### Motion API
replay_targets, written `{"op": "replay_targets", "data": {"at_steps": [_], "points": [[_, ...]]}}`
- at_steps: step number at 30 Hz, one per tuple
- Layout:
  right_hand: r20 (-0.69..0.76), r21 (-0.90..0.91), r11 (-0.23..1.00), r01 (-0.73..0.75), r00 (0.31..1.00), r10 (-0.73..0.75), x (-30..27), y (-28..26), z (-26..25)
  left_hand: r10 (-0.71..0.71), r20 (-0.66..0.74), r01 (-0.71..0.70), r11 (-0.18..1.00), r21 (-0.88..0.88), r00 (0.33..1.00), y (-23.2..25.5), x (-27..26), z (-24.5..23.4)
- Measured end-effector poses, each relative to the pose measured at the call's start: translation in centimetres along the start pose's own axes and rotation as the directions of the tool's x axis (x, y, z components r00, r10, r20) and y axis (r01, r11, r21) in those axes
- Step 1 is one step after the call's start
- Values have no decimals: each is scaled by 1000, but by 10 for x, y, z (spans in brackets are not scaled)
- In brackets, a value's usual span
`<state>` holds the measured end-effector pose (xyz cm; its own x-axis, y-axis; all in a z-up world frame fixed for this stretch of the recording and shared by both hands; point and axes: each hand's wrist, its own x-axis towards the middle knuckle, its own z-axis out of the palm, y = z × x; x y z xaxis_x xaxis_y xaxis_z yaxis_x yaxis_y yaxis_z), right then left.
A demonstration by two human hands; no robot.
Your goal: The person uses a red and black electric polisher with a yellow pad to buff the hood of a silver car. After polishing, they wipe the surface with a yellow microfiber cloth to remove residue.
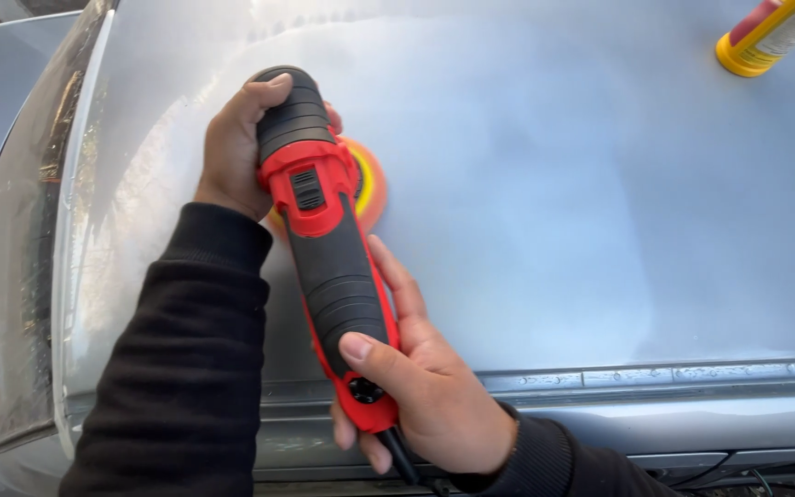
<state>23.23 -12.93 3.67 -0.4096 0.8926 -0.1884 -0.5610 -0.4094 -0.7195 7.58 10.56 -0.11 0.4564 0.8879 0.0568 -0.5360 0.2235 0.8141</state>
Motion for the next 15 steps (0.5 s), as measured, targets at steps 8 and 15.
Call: {"op": "replay_targets", "data": {"at_steps": [8, 15], "points": [[-215, -41, 989, 142, 966, -147, -48, -34, -42, 24, 114, -37, 993, 114, 993, -52, 50, 93], [-245, -153, 939, 309, 909, -339, -84, -54, -85, 30, 152, -41, 997, 69, 988, -120, 105, 155]]}}
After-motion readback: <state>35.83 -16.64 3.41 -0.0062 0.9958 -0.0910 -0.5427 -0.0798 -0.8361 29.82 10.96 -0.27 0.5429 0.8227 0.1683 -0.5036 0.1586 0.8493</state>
